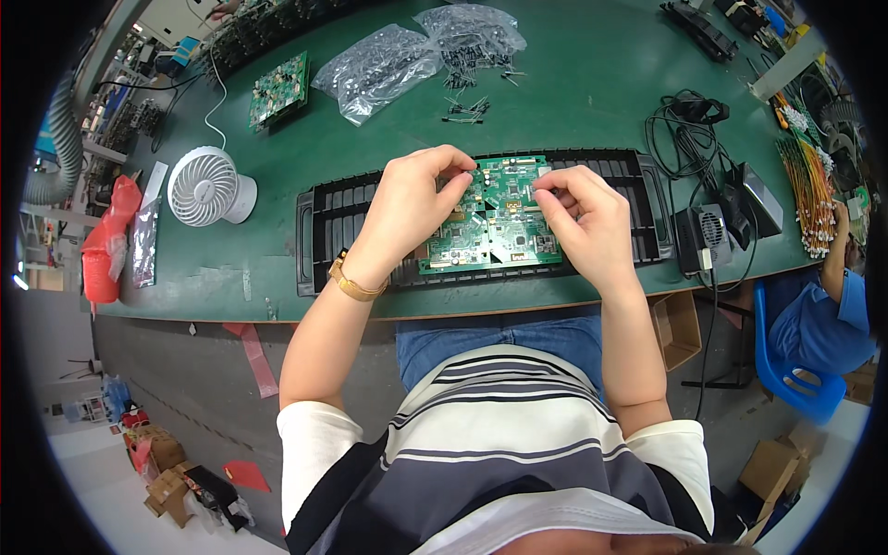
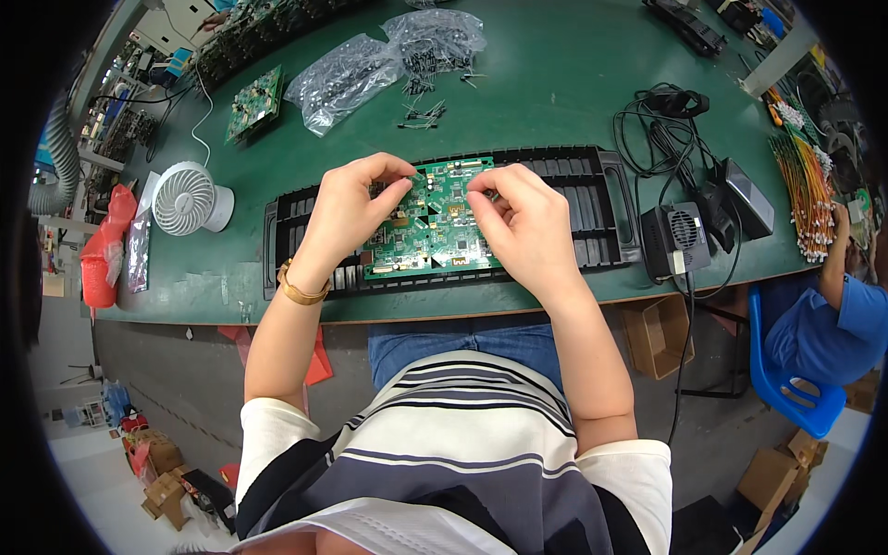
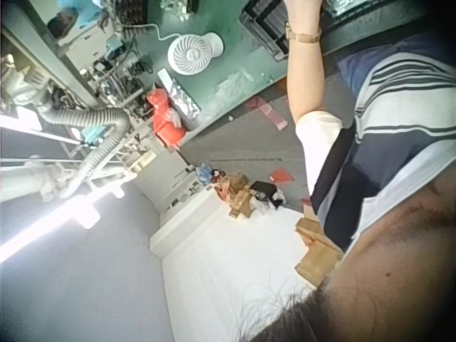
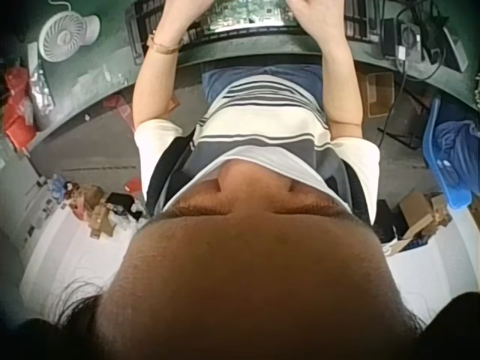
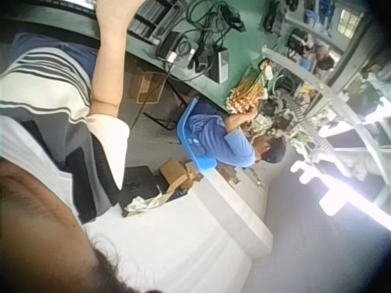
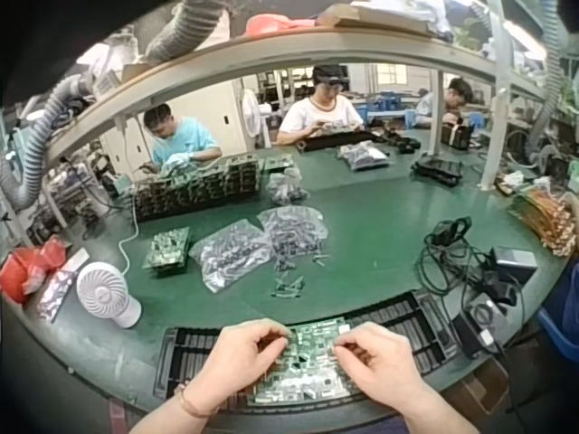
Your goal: The person places a circuit board onto a rack and inserts small electronic components into it by hand. They then move the board onto a stack and repeat the process with another circuit board.
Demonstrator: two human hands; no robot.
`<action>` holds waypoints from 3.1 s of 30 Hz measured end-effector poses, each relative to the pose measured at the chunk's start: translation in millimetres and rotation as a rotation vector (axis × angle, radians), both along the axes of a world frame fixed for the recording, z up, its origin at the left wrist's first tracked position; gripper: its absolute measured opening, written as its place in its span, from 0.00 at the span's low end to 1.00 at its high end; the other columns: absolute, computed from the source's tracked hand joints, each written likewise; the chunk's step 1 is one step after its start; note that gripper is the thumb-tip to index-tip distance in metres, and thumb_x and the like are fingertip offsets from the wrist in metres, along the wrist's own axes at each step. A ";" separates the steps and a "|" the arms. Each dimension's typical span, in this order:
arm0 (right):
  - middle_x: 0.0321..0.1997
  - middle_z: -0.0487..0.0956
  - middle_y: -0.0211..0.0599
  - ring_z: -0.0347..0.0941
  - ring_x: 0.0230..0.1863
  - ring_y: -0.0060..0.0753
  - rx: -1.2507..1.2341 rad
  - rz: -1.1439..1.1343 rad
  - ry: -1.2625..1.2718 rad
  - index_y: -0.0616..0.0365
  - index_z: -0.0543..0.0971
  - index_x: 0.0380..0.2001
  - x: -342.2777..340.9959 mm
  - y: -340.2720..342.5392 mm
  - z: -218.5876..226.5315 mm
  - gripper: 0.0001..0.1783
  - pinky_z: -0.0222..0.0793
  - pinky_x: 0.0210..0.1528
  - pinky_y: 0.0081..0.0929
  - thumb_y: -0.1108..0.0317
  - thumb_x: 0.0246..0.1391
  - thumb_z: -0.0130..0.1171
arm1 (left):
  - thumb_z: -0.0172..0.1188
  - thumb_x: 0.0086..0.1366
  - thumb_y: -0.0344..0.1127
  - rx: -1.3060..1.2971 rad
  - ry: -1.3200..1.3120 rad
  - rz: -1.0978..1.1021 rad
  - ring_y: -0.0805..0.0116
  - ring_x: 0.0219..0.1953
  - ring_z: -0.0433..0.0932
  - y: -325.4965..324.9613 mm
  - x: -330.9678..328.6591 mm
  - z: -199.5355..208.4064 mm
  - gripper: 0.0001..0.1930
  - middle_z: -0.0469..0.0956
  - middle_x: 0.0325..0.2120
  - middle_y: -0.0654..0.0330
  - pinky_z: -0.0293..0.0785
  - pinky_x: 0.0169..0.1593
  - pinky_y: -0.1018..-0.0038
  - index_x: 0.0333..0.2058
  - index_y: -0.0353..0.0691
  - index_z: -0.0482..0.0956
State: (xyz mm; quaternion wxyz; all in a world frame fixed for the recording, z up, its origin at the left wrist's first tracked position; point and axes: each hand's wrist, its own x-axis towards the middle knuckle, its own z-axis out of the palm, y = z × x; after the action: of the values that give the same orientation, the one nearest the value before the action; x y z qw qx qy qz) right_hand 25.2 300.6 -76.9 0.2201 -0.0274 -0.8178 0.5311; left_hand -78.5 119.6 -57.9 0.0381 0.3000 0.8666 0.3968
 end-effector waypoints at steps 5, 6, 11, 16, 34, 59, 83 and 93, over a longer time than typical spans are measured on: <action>0.32 0.77 0.31 0.66 0.25 0.18 -0.004 -0.002 -0.021 0.66 0.80 0.32 -0.3 0.9 -2.2 0.05 0.64 0.27 0.13 0.80 0.50 0.58 | 0.62 0.56 0.26 0.005 0.030 -0.015 0.76 0.21 0.70 0.8 -0.9 -3.0 0.06 0.80 0.24 0.63 0.67 0.27 0.80 0.33 0.36 0.82; 0.32 0.77 0.31 0.66 0.25 0.18 -0.004 -0.002 -0.021 0.66 0.80 0.33 -0.1 0.6 -2.3 0.05 0.64 0.27 0.14 0.80 0.50 0.58 | 0.62 0.56 0.27 0.000 0.061 -0.031 0.75 0.21 0.70 1.1 -1.5 -4.1 0.05 0.79 0.24 0.63 0.67 0.26 0.80 0.33 0.35 0.82; 0.33 0.77 0.32 0.67 0.25 0.19 -0.008 -0.002 -0.018 0.66 0.80 0.33 0.9 0.2 -4.4 0.06 0.65 0.28 0.14 0.80 0.50 0.58 | 0.63 0.56 0.28 -0.022 0.110 -0.054 0.75 0.20 0.68 2.0 -1.4 -4.9 0.04 0.78 0.23 0.63 0.66 0.25 0.79 0.30 0.34 0.81; 0.33 0.77 0.32 0.68 0.26 0.20 -0.009 0.001 -0.016 0.65 0.80 0.33 1.9 0.0 -6.7 0.06 0.66 0.29 0.15 0.80 0.50 0.58 | 0.64 0.56 0.28 -0.054 0.082 -0.034 0.74 0.20 0.68 2.5 0.2 -1.4 0.04 0.78 0.23 0.62 0.66 0.25 0.79 0.28 0.34 0.81; 0.33 0.78 0.33 0.71 0.27 0.21 0.051 0.002 -0.008 0.65 0.80 0.35 1.0 -0.2 -8.3 0.09 0.69 0.30 0.15 0.82 0.50 0.55 | 0.64 0.54 0.29 -0.094 0.445 -0.080 0.66 0.21 0.71 13.1 0.5 -14.8 0.04 0.78 0.23 0.60 0.69 0.29 0.74 0.27 0.34 0.81; 0.32 0.75 0.31 0.68 0.23 0.19 0.185 0.119 -0.003 0.63 0.81 0.33 -27.4 -3.3 -8.2 0.08 0.65 0.26 0.14 0.83 0.49 0.58 | 0.58 0.53 0.28 -0.447 0.421 -0.036 0.50 0.29 0.78 31.0 -117.5 -43.2 0.04 0.80 0.26 0.54 0.75 0.36 0.62 0.28 0.37 0.80; 0.27 0.75 0.30 0.64 0.21 0.20 0.316 0.144 -0.097 0.63 0.79 0.29 -43.0 -11.3 0.4 0.03 0.62 0.25 0.17 0.79 0.48 0.59 | 0.57 0.52 0.24 -0.109 0.416 -0.019 0.63 0.21 0.72 -8.8 -34.6 21.6 0.04 0.77 0.21 0.58 0.69 0.28 0.71 0.29 0.35 0.76; 0.27 0.75 0.30 0.64 0.21 0.21 0.326 0.132 -0.092 0.63 0.79 0.29 -42.6 -10.9 -2.4 0.03 0.62 0.25 0.18 0.78 0.48 0.60 | 0.58 0.54 0.22 0.014 0.258 -0.034 0.70 0.24 0.71 -29.9 19.4 19.1 0.05 0.77 0.25 0.61 0.68 0.28 0.76 0.31 0.35 0.77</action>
State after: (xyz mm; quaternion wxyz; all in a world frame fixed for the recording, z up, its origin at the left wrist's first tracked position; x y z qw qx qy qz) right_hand -17.5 289.7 -79.4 0.1487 0.0383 -0.9023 0.4028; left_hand -59.0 89.7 -38.8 -0.0694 0.3635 0.8563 0.3604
